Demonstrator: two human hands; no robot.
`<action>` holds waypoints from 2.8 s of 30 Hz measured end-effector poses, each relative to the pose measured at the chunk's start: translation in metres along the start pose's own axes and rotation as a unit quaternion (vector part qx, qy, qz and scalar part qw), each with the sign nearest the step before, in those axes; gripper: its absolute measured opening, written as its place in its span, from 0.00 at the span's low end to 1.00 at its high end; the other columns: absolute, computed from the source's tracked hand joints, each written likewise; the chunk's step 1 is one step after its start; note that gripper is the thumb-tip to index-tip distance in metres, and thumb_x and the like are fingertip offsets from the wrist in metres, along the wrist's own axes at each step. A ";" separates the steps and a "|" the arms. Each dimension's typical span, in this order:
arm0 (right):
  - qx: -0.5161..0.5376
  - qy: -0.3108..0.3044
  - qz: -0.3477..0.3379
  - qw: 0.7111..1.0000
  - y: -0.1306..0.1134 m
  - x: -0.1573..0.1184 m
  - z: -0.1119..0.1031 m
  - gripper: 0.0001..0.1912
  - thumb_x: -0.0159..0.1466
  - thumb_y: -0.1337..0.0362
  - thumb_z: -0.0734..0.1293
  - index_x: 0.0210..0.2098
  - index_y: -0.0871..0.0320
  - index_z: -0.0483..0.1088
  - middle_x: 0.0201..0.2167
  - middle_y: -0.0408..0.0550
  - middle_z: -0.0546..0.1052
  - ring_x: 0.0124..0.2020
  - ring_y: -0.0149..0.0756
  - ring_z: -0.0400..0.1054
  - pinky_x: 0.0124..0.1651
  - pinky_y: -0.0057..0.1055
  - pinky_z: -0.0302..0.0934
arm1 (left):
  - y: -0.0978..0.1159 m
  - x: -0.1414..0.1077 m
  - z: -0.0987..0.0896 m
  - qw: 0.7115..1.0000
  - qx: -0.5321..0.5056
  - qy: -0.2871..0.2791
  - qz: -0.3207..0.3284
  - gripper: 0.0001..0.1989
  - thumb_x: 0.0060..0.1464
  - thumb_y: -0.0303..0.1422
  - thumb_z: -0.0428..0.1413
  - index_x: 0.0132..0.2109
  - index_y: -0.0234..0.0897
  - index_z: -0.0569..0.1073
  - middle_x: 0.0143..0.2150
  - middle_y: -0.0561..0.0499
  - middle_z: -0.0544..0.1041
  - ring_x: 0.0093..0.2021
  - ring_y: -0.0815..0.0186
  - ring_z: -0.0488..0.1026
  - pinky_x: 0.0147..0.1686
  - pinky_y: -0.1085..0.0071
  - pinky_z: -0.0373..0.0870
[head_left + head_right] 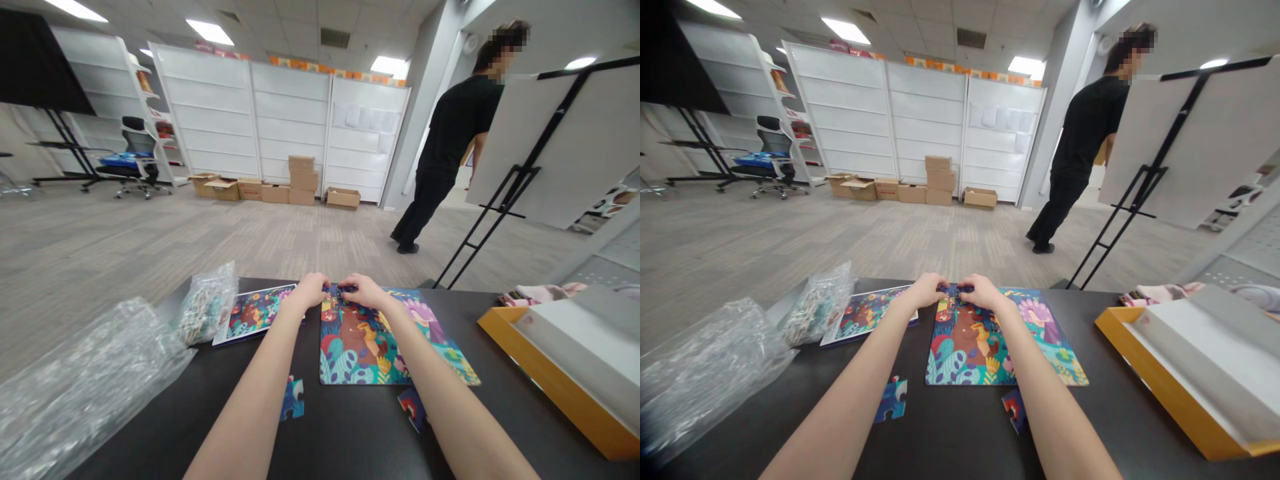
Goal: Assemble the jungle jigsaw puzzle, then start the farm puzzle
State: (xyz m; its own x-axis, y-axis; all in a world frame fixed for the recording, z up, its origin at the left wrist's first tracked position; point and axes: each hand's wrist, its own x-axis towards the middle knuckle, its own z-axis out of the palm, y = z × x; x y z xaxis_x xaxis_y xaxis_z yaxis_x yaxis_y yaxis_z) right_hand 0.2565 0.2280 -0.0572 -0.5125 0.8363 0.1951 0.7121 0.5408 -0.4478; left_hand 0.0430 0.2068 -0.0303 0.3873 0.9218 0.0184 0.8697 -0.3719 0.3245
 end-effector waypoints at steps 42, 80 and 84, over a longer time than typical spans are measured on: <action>0.018 0.007 -0.009 1.000 0.000 -0.001 -0.003 0.12 0.60 0.64 0.74 0.44 0.56 0.81 0.43 0.51 0.81 0.45 0.41 0.76 0.53 0.36 0.66 | -0.018 -0.001 0.000 0.999 0.027 0.001 0.027 0.19 0.55 0.27 0.60 0.54 0.37 0.77 0.55 0.42 0.80 0.56 0.55 0.76 0.56 0.67 0.71; -0.020 -0.017 -0.065 0.998 -0.005 0.001 -0.009 0.09 0.62 0.67 0.71 0.40 0.53 0.83 0.41 0.49 0.83 0.45 0.40 0.76 0.52 0.33 0.66 | -0.009 0.002 0.005 0.996 -0.005 0.013 0.089 0.16 0.56 0.28 0.59 0.50 0.44 0.82 0.50 0.49 0.83 0.52 0.60 0.79 0.54 0.71 0.71; -0.028 -0.025 -0.065 0.997 -0.004 0.001 -0.010 0.10 0.61 0.67 0.71 0.41 0.53 0.83 0.42 0.49 0.83 0.45 0.41 0.76 0.52 0.33 0.66 | -0.010 0.003 0.006 0.996 -0.002 0.015 0.091 0.16 0.56 0.27 0.58 0.50 0.42 0.82 0.50 0.48 0.83 0.52 0.60 0.79 0.54 0.71 0.71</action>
State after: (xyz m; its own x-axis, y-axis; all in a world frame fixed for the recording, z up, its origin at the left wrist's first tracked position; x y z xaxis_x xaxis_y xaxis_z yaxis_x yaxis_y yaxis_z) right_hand 0.2580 0.2273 -0.0460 -0.6249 0.7537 0.2034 0.6627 0.6499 -0.3722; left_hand 0.0373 0.2123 -0.0387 0.5288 0.8420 0.1065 0.7845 -0.5329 0.3171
